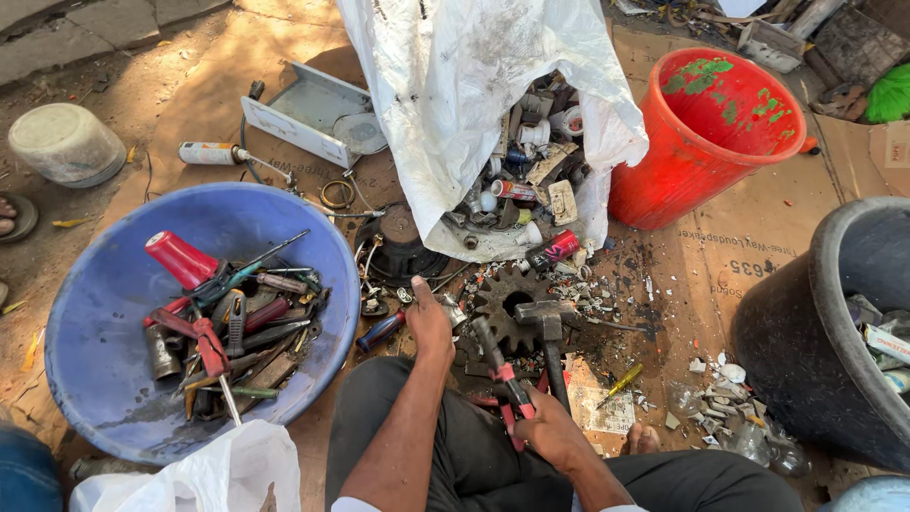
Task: The person sits on the ground and uses a hammer and pliers to dismantle a small electronic component. They repeatedly strike the component with the hammer to break it apart and use pliers to pull out internal parts. The process involves sorting through debris and handling various small metal pieces.
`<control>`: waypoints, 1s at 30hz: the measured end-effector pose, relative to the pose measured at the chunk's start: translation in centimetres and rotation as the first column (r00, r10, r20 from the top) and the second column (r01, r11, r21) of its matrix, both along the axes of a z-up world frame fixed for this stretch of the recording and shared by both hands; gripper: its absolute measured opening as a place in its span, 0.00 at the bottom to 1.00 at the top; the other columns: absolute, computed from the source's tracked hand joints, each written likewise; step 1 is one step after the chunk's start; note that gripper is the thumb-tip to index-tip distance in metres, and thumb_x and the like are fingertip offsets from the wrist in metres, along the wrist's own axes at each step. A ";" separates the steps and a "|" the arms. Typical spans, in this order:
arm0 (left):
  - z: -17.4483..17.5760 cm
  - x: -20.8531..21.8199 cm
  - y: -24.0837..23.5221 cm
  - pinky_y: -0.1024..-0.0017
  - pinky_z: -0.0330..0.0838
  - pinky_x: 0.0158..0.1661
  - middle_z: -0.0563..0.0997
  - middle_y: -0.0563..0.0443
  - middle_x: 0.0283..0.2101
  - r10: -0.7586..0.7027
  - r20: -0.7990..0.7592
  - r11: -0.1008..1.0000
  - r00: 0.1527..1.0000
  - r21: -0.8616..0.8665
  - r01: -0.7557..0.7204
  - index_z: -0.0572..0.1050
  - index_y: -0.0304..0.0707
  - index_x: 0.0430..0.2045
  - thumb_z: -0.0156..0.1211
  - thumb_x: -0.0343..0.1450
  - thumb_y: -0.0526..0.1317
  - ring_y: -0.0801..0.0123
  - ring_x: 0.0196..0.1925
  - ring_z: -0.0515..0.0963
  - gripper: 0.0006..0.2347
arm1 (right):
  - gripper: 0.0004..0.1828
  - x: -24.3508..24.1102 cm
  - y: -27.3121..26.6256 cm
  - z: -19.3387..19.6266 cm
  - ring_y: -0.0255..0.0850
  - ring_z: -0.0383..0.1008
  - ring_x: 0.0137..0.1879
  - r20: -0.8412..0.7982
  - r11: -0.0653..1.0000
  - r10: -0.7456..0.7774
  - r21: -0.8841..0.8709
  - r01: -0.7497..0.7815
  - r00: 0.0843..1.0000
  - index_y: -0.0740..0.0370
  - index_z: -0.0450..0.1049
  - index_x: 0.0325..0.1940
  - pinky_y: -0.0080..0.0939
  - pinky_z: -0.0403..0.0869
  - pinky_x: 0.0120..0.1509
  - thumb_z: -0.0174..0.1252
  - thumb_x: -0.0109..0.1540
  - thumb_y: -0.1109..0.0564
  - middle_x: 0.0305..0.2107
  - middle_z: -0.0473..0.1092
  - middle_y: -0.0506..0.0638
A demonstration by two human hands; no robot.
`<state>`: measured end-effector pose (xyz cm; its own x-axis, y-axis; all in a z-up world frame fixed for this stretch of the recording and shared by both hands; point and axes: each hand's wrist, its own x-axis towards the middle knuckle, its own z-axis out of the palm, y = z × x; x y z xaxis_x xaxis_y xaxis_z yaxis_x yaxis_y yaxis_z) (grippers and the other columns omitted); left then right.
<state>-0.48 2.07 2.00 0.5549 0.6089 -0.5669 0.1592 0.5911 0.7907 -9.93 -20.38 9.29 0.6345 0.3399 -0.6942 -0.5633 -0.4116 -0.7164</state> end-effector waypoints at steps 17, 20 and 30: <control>1.7 -0.4 0.2 0.55 0.84 0.35 0.75 0.48 0.31 -0.121 0.321 0.920 0.939 -0.319 0.228 0.74 0.29 0.36 0.57 0.75 0.41 0.63 0.31 0.80 0.10 | 0.21 1.2 -0.5 -1.9 0.50 0.76 0.43 0.129 0.880 0.267 -0.437 -0.188 0.955 0.68 0.72 0.55 0.51 0.74 0.51 0.61 0.58 0.60 0.36 0.72 0.56; 3.5 -0.7 0.0 0.54 0.84 0.37 0.79 0.43 0.38 -0.120 0.333 0.883 0.935 -0.394 0.254 0.74 0.27 0.41 0.55 0.74 0.39 0.61 0.33 0.82 0.10 | 0.26 0.8 -0.4 -2.2 0.52 0.73 0.54 0.370 0.798 0.535 -0.516 -0.311 0.760 0.64 0.73 0.57 0.48 0.71 0.60 0.68 0.58 0.52 0.48 0.71 0.58; 3.5 -4.4 -5.0 0.60 0.75 0.47 0.83 0.46 0.36 -0.492 0.303 0.727 0.816 -0.373 0.577 0.78 0.25 0.40 0.57 0.70 0.38 0.64 0.37 0.81 0.12 | 0.15 3.4 0.2 -3.1 0.38 0.73 0.45 0.614 0.941 -0.286 0.033 0.337 0.736 0.64 0.78 0.51 0.38 0.73 0.51 0.59 0.67 0.51 0.38 0.77 0.54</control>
